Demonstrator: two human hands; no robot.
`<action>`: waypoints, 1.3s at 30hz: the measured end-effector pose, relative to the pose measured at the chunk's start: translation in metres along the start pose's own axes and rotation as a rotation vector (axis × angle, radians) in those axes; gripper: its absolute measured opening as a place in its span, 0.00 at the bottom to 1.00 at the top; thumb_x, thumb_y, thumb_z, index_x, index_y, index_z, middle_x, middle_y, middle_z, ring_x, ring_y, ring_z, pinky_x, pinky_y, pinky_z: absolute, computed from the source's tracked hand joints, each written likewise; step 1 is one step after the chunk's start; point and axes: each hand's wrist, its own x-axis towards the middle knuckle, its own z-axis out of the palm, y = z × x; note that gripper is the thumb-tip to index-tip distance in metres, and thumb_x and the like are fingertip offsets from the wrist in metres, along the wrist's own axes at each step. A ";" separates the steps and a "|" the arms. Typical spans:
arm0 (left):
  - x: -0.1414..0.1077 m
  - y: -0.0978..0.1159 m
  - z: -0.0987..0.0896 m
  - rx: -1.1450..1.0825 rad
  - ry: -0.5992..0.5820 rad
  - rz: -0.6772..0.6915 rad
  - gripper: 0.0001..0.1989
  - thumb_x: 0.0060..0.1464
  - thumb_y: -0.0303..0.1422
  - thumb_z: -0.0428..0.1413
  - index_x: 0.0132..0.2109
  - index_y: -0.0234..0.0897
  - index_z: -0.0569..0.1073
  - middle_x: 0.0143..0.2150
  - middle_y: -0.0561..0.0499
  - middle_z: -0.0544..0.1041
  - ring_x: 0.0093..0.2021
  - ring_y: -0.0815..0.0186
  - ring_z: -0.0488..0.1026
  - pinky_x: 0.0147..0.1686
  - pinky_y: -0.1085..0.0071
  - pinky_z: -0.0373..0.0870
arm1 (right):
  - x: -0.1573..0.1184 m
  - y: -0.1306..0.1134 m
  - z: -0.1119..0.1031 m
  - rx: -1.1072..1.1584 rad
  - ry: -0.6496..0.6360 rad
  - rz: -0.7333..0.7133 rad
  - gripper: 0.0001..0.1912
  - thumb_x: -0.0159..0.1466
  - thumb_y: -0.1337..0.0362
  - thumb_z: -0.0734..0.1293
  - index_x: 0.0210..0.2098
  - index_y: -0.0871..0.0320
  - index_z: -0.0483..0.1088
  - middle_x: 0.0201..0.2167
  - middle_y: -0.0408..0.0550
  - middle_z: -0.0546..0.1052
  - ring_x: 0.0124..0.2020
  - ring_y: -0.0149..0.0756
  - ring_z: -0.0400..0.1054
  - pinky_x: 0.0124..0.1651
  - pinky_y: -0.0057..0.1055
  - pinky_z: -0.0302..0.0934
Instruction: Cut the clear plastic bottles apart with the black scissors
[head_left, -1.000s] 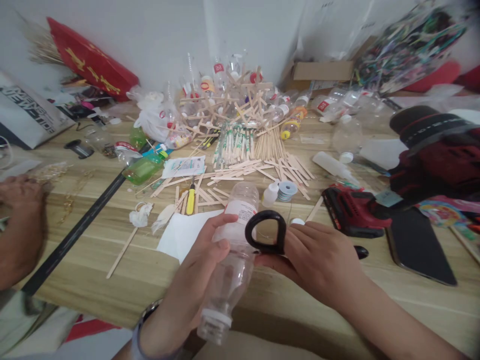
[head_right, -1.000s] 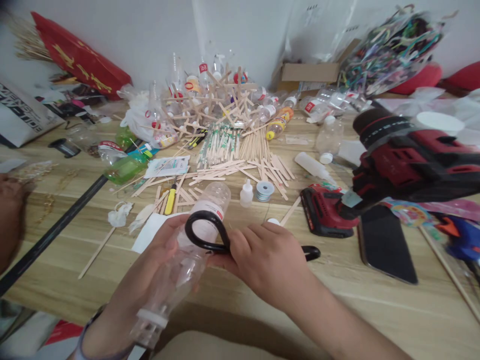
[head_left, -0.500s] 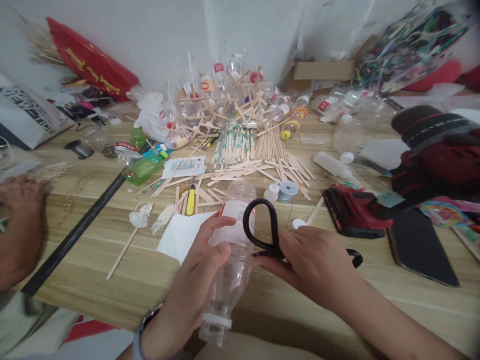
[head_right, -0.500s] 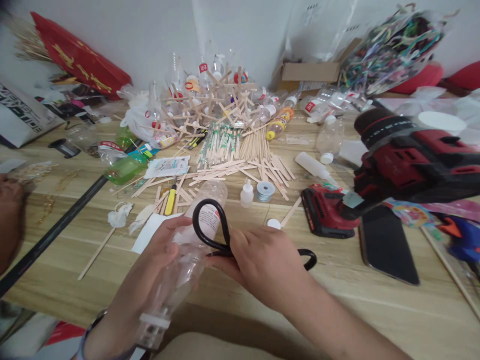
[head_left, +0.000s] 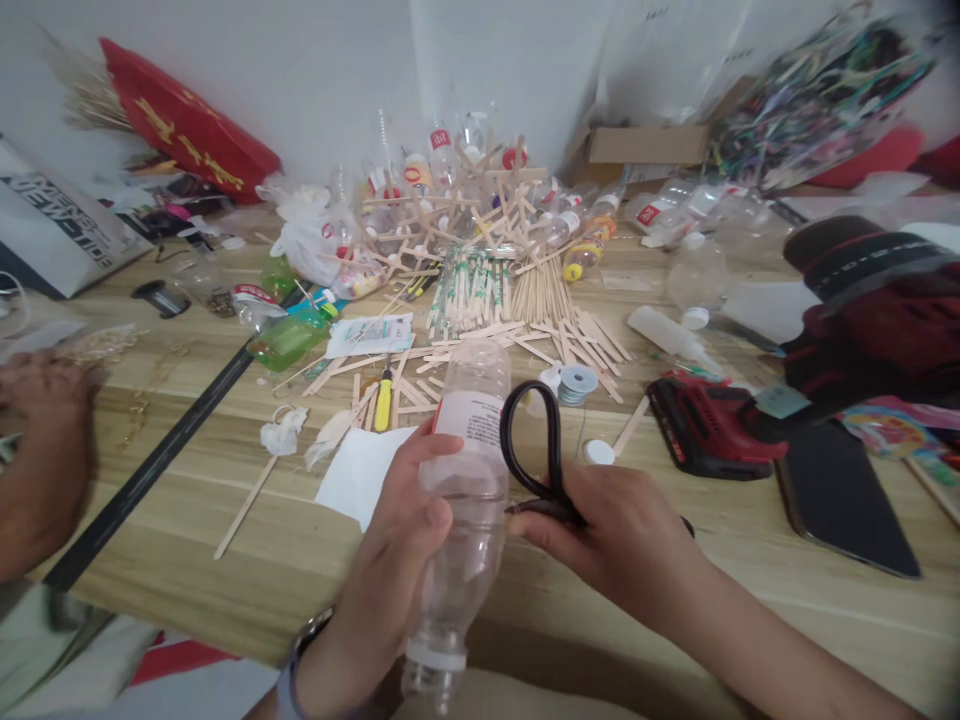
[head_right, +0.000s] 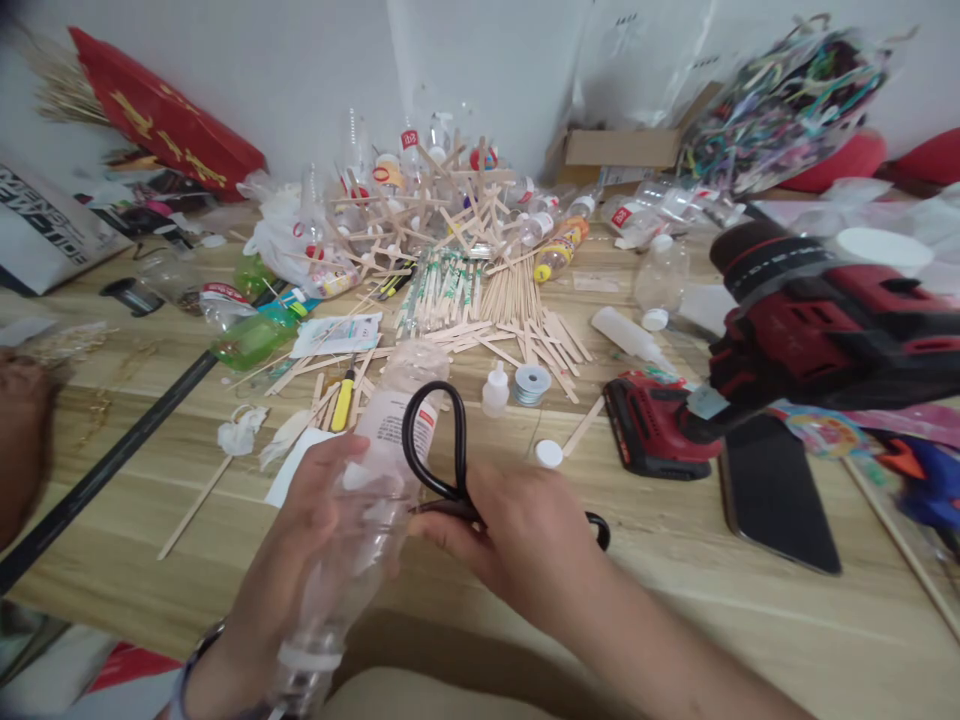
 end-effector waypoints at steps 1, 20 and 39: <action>0.000 0.000 0.000 -0.045 -0.024 -0.014 0.17 0.54 0.41 0.63 0.51 0.47 0.74 0.41 0.51 0.79 0.32 0.63 0.77 0.24 0.74 0.73 | 0.001 -0.001 -0.002 -0.006 0.013 0.004 0.33 0.76 0.44 0.47 0.27 0.58 0.65 0.14 0.41 0.68 0.13 0.31 0.65 0.19 0.29 0.50; 0.002 0.007 0.008 -0.212 -0.066 -0.210 0.17 0.56 0.39 0.63 0.52 0.49 0.71 0.41 0.54 0.81 0.26 0.67 0.78 0.25 0.70 0.79 | 0.001 -0.004 -0.008 -0.039 -0.013 0.014 0.33 0.76 0.44 0.46 0.28 0.58 0.65 0.15 0.43 0.70 0.14 0.33 0.66 0.20 0.31 0.49; -0.001 -0.002 0.004 -0.051 -0.045 0.001 0.16 0.56 0.40 0.63 0.50 0.46 0.72 0.43 0.50 0.80 0.32 0.64 0.77 0.27 0.72 0.71 | 0.001 -0.005 -0.003 0.132 -0.044 0.037 0.32 0.76 0.44 0.48 0.29 0.58 0.67 0.14 0.40 0.67 0.13 0.30 0.61 0.20 0.29 0.44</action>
